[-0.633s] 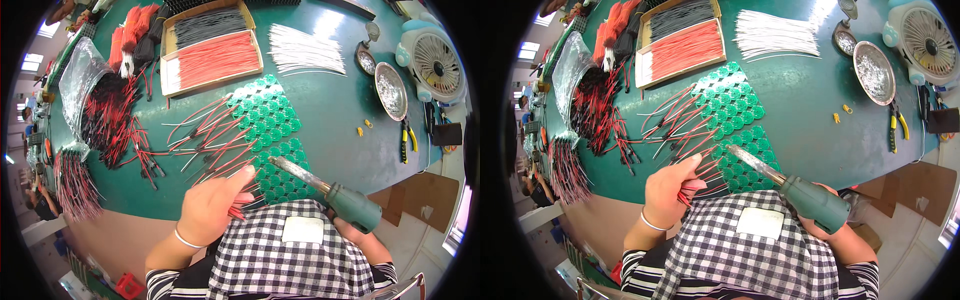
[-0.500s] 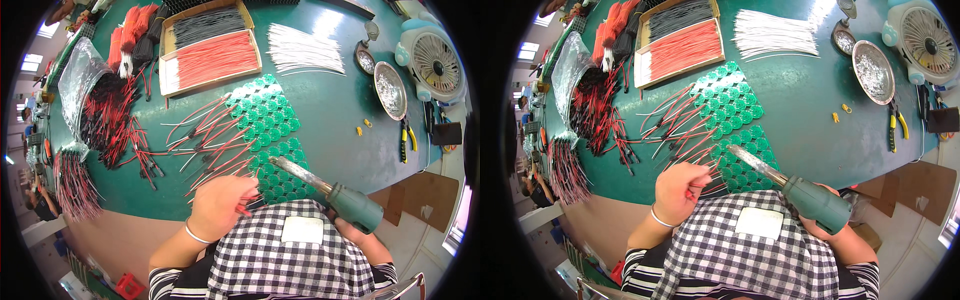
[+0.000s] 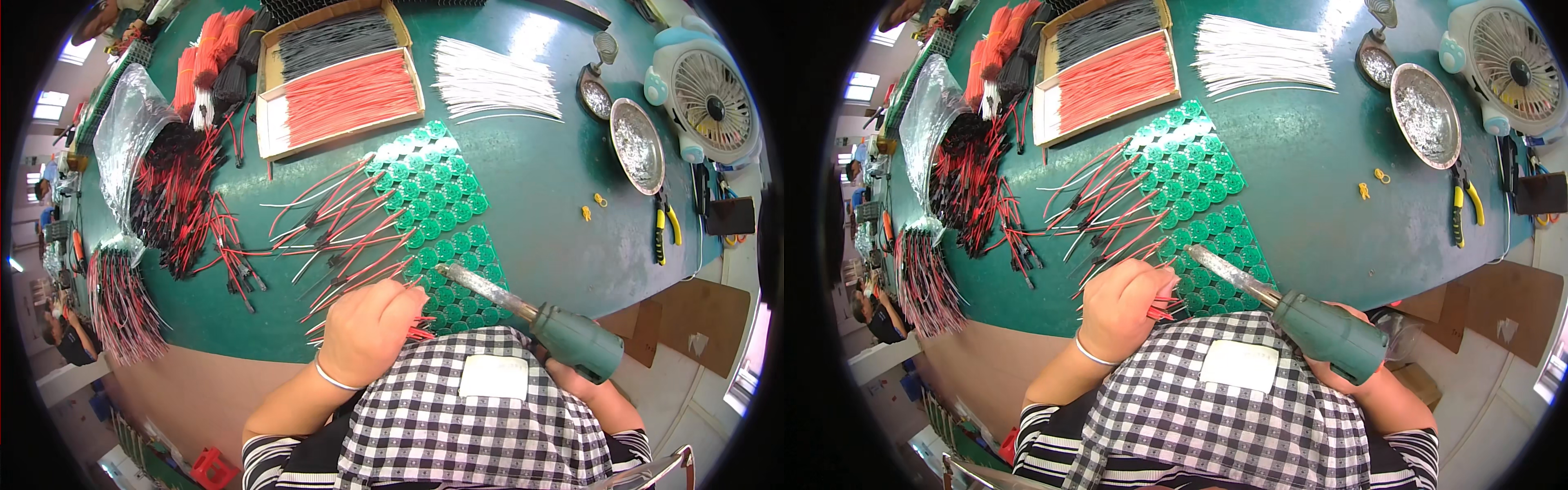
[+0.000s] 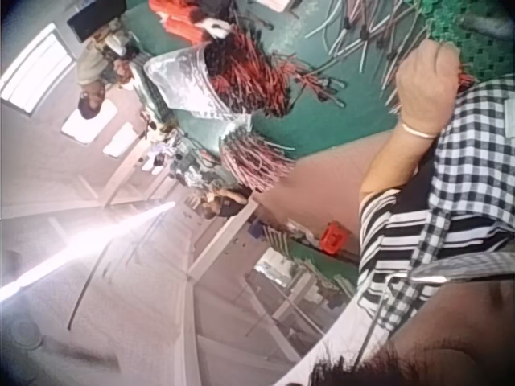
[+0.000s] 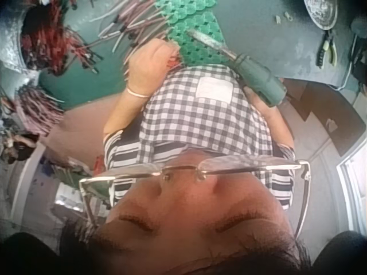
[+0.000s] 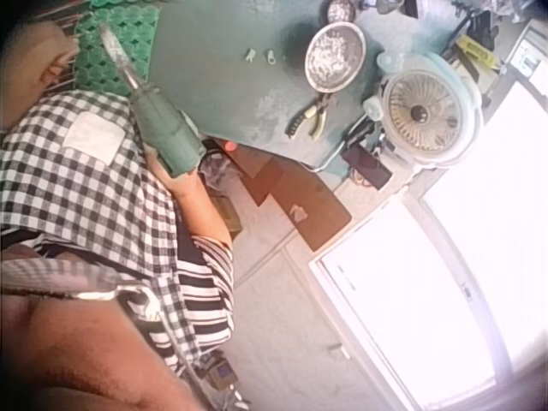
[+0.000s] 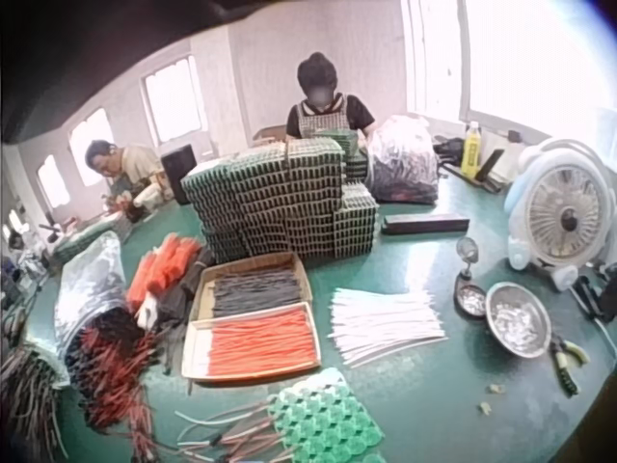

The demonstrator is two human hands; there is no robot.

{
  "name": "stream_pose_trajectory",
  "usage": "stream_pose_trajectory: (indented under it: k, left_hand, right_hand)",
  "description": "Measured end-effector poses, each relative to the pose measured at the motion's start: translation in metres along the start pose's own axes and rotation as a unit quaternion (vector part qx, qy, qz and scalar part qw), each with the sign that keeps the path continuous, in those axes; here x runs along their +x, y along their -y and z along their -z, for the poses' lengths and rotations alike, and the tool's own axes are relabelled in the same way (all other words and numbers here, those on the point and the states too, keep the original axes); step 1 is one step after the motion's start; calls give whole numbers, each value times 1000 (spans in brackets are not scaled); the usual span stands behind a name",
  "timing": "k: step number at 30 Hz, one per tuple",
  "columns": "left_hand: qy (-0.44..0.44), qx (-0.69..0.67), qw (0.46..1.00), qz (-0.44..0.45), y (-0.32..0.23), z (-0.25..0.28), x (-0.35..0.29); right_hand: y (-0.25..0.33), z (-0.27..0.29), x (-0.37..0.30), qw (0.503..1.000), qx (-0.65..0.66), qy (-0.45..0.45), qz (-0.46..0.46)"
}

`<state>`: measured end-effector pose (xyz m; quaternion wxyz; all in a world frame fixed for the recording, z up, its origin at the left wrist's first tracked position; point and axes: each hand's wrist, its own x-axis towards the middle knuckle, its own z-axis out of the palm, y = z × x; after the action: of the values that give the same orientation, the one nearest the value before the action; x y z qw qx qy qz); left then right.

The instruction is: The person attaches red and black wires to green LED circuit panels using a hot glue gun.

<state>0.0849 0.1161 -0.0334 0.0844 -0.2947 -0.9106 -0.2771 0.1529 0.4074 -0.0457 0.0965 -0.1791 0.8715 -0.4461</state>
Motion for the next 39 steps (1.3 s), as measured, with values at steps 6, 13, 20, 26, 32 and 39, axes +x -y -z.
stream_pose_trajectory:
  k: [6, 13, 20, 26, 32, 39]
  left_hand:
    - [12, 8, 1000, 3, 3, -4, -2]
    - [16, 17, 1000, 6, 3, -3, -1]
    - [19, 11, 1000, 10, 4, -3, -1]
    - [23, 18, 999, 19, 2, -2, -1]
    - [34, -5, 999, 29, 2, -1, 2]
    - [6, -77, 997, -25, 12, 2, 0]
  right_hand:
    - [-4, -5, -1, 1000, -10, -4, 18]
    - [0, -5, 2, 999, -22, -20, 45]
    - [4, -4, 9, 995, -48, -11, 81]
    - [-2, -2, 1, 996, -82, -13, 39]
    - [-12, -17, -13, 992, 58, -40, -101]
    - [-18, -5, -19, 967, 221, 46, -121]
